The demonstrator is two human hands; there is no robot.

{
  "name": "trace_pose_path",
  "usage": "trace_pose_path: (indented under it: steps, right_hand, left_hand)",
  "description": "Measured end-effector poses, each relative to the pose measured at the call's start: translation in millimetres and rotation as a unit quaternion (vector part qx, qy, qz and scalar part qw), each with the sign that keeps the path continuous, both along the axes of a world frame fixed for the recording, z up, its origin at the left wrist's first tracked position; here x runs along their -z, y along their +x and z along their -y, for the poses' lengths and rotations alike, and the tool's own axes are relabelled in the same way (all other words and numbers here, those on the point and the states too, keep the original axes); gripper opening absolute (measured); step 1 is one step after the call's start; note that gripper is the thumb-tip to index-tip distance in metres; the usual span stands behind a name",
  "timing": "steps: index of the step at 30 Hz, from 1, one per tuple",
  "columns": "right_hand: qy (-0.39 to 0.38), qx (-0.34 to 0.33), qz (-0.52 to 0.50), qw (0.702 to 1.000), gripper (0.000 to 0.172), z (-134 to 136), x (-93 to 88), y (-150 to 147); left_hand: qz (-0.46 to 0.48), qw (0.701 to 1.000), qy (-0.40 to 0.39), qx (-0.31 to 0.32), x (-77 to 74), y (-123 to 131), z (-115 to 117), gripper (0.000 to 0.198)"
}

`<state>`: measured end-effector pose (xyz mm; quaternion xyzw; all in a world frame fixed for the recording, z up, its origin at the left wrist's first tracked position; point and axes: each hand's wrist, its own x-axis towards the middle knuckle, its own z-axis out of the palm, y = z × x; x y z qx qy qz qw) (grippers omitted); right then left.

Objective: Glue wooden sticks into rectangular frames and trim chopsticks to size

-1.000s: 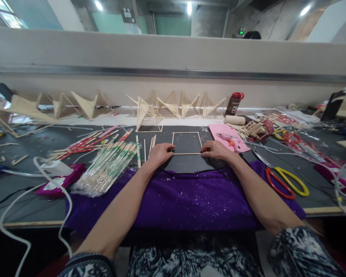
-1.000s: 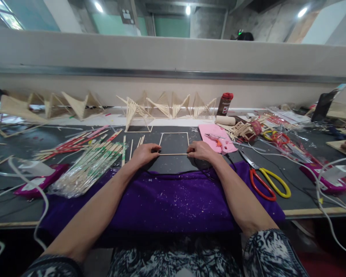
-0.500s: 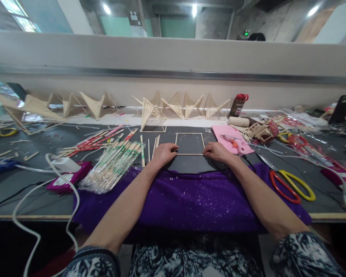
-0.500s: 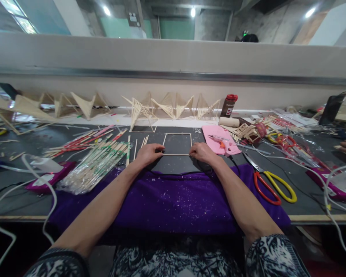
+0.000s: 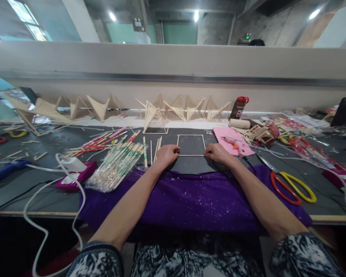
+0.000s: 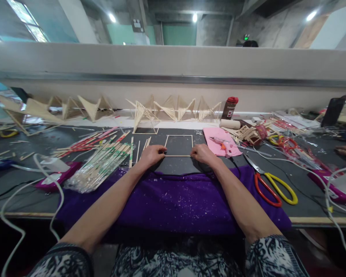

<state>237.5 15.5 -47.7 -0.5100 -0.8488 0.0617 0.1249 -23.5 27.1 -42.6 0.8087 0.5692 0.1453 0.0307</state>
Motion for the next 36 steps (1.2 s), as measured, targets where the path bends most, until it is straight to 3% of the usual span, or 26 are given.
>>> trace_pose_path:
  steps: [36]
  right_hand:
    - [0.001, 0.028, 0.024, 0.999, 0.021, 2.3, -3.0, -6.7]
  left_hand:
    - [0.018, 1.0, -0.009, -0.021, 0.0, 3.4, 2.4, 0.033]
